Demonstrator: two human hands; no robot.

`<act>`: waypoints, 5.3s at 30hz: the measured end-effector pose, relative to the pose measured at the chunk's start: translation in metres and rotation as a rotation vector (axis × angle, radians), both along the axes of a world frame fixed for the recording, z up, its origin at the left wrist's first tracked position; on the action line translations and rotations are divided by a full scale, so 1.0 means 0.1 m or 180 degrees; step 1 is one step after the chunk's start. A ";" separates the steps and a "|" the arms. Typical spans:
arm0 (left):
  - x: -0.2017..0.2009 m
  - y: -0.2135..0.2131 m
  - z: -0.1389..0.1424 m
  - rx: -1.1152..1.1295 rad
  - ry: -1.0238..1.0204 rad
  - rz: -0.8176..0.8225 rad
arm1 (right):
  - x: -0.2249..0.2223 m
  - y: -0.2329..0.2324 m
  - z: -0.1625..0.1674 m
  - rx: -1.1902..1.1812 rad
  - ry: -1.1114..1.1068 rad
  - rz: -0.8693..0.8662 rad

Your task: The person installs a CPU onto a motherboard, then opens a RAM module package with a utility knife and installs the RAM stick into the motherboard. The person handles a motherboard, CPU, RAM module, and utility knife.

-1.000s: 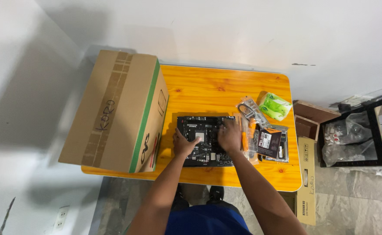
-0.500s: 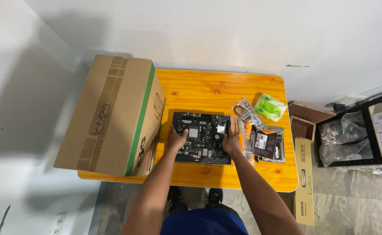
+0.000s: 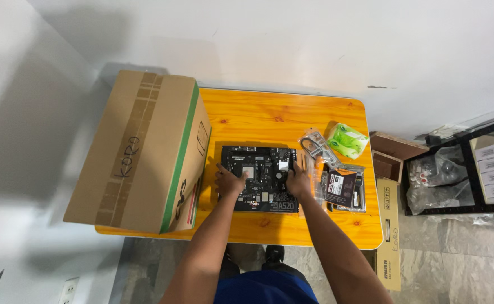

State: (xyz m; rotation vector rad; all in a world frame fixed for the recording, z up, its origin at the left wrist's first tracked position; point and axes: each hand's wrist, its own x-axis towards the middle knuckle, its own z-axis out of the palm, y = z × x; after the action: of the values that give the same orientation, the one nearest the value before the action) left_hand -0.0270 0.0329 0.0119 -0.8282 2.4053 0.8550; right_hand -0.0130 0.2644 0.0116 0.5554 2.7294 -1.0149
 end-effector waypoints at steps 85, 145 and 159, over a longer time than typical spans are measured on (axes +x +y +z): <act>-0.05 0.09 -0.04 -0.0197 -0.0010 0.0188 | -0.20 -0.64 0.27 0.0754 0.0541 0.2084; -0.05 -0.17 -0.04 -0.0037 0.0255 0.0051 | 0.43 -0.85 0.03 0.0622 0.0600 0.1304; -0.03 0.09 -0.06 -0.0784 0.0911 -0.0906 | 0.52 0.49 0.00 0.1066 -0.0565 -0.0363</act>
State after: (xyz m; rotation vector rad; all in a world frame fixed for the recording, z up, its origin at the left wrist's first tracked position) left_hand -0.0305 0.0421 0.0059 -0.4506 2.8343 0.6070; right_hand 0.0390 0.3135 0.0115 0.8188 2.7439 -0.4986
